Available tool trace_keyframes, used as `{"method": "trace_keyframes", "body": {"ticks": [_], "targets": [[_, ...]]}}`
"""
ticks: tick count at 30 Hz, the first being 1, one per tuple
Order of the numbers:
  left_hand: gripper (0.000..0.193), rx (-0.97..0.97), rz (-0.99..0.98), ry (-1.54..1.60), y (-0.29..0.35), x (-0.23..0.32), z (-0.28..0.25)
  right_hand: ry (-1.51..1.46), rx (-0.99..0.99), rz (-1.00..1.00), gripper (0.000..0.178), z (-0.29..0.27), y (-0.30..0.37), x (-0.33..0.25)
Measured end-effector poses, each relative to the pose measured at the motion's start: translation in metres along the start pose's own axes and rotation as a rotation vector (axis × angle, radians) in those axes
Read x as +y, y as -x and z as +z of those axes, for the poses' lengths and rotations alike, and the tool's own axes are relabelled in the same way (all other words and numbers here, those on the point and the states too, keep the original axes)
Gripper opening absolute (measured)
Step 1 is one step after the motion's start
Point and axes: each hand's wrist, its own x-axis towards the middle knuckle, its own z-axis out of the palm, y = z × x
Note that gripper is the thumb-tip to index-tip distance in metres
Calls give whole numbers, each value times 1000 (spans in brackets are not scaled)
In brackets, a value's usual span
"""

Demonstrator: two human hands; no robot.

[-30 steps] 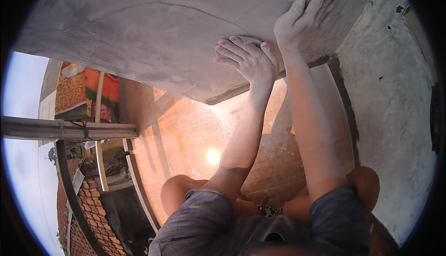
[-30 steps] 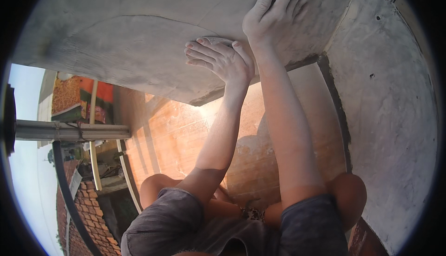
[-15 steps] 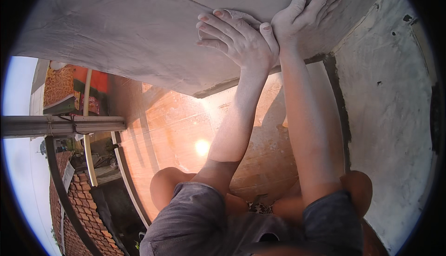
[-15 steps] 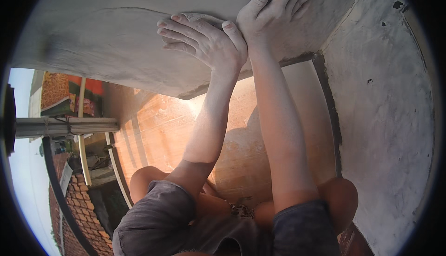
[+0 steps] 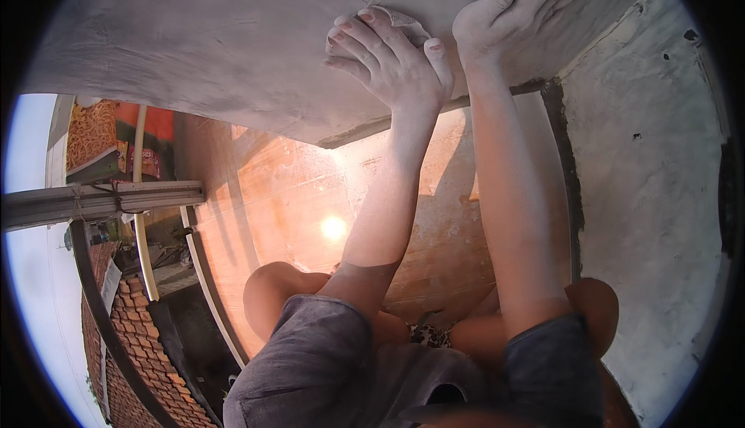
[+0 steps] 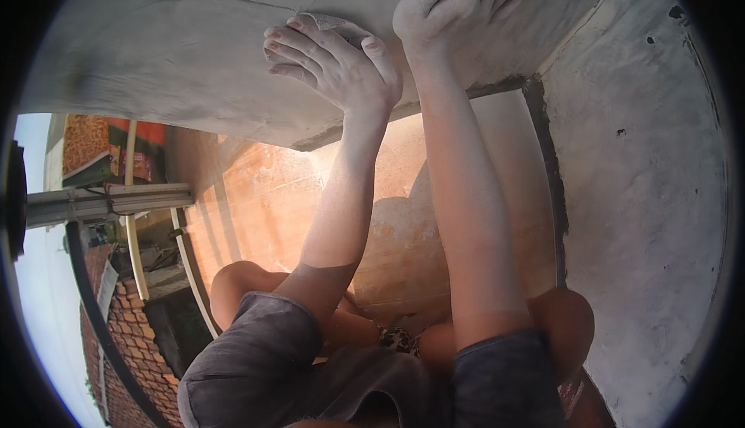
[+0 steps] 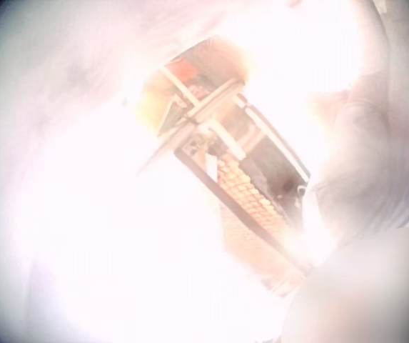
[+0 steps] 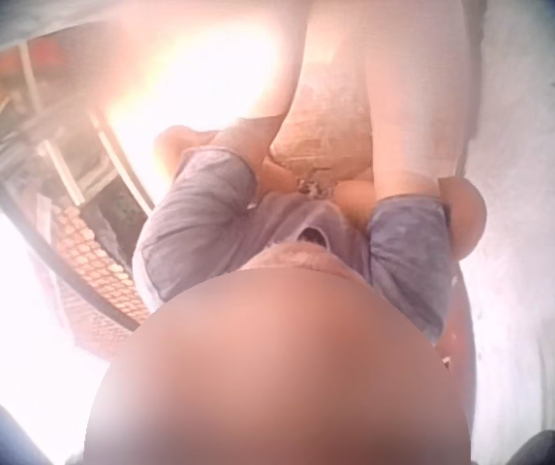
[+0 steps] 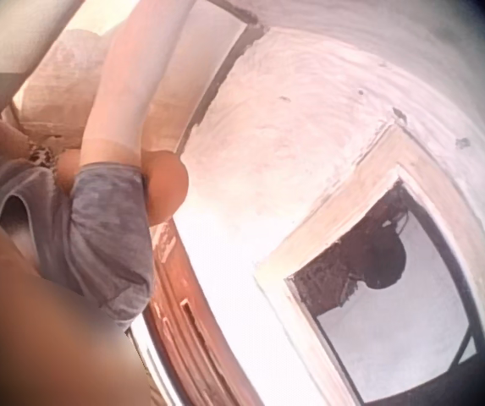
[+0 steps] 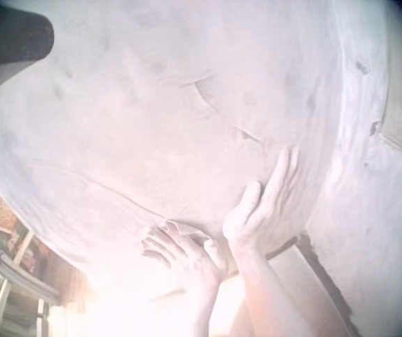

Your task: The person smooths a freshly plastered ceiling by hand, using both hands to rub and flatten the surface. The person works across different sections of the ceiling, repeatedly smoothing the same areas to achieve an even finish.

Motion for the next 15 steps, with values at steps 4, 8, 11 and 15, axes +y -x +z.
{"method": "trace_keyframes", "body": {"ticks": [4, 8, 11, 15], "targets": [[80, 61, 105, -41, 1, -12, -7, -125, 26, 25, 64, -1, -3, -2], [80, -14, -5, 70, 2, -9, -20, 1, 66, -18, 59, -1, -4, -2], [82, -65, 108, -146, 4, -5, -19, 91, 12, 6, 59, -4, -3, -2], [81, -30, 59, -19, 2, -6, -10, 17, 80, 27, 59, -4, -1, -2]]}}
